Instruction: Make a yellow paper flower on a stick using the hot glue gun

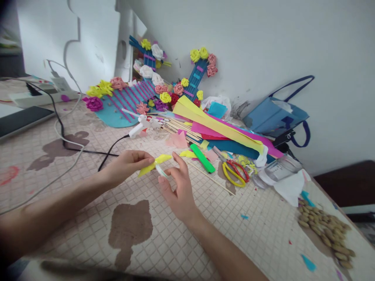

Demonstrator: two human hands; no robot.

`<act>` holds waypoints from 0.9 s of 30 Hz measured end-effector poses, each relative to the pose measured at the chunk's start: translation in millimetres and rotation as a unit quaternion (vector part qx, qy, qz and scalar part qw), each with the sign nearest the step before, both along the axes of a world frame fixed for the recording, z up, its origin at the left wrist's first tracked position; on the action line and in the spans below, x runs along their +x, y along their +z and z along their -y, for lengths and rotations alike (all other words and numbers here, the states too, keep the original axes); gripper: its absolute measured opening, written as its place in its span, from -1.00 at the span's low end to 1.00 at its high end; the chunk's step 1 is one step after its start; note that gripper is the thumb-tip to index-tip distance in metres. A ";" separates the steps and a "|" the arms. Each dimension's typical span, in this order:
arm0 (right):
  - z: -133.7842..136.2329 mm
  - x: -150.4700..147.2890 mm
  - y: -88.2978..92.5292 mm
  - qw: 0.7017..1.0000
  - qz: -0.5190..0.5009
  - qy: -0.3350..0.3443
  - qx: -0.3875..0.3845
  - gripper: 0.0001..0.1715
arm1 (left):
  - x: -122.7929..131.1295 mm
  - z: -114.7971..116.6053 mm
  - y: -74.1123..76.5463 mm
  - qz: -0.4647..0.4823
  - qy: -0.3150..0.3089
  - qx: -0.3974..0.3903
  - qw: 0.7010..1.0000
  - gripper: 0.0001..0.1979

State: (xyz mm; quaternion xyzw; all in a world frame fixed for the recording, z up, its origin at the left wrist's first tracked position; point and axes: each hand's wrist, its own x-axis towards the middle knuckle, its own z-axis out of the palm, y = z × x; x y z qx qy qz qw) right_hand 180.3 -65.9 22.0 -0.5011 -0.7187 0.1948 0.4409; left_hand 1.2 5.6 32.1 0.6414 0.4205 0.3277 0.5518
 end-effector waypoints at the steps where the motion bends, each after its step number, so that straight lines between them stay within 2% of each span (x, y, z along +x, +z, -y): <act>1: -0.6 0.4 -0.3 1.000 -0.007 0.005 -0.003 -0.80 | 0.0 -0.1 0.2 0.014 -0.007 -0.022 1.000 -0.71; 3: -2.0 1.1 -0.7 1.000 -0.017 0.016 -0.009 -0.76 | 0.3 0.1 1.0 0.028 -0.020 -0.041 0.999 -0.71; 6: -4.1 1.8 -0.8 0.999 -0.018 0.026 -0.011 -0.75 | 1.3 0.8 2.4 0.018 -0.029 -0.027 0.999 -0.69; 11: -4.6 1.6 -1.5 0.999 -0.004 0.032 -0.008 -0.82 | 4.0 1.1 0.3 0.000 -0.023 -0.017 1.000 -0.68; 16: -3.5 0.3 -3.8 0.999 -0.013 0.032 -0.020 -0.82 | 4.5 0.6 -1.9 0.022 -0.006 -0.024 0.999 -0.73; 19: -4.9 0.8 -4.1 0.999 -0.020 0.030 -0.020 -0.79 | 3.9 1.1 -0.1 0.051 -0.007 -0.055 0.997 -0.74; 24: -9.3 3.6 -5.2 0.999 -0.023 0.026 -0.026 -0.75 | 1.0 0.4 1.1 0.100 -0.042 -0.138 0.985 -0.77; 27: -10.4 4.0 -8.4 0.999 -0.019 0.037 -0.027 -0.79 | -1.1 -0.7 1.3 0.118 -0.060 -0.163 0.978 -0.77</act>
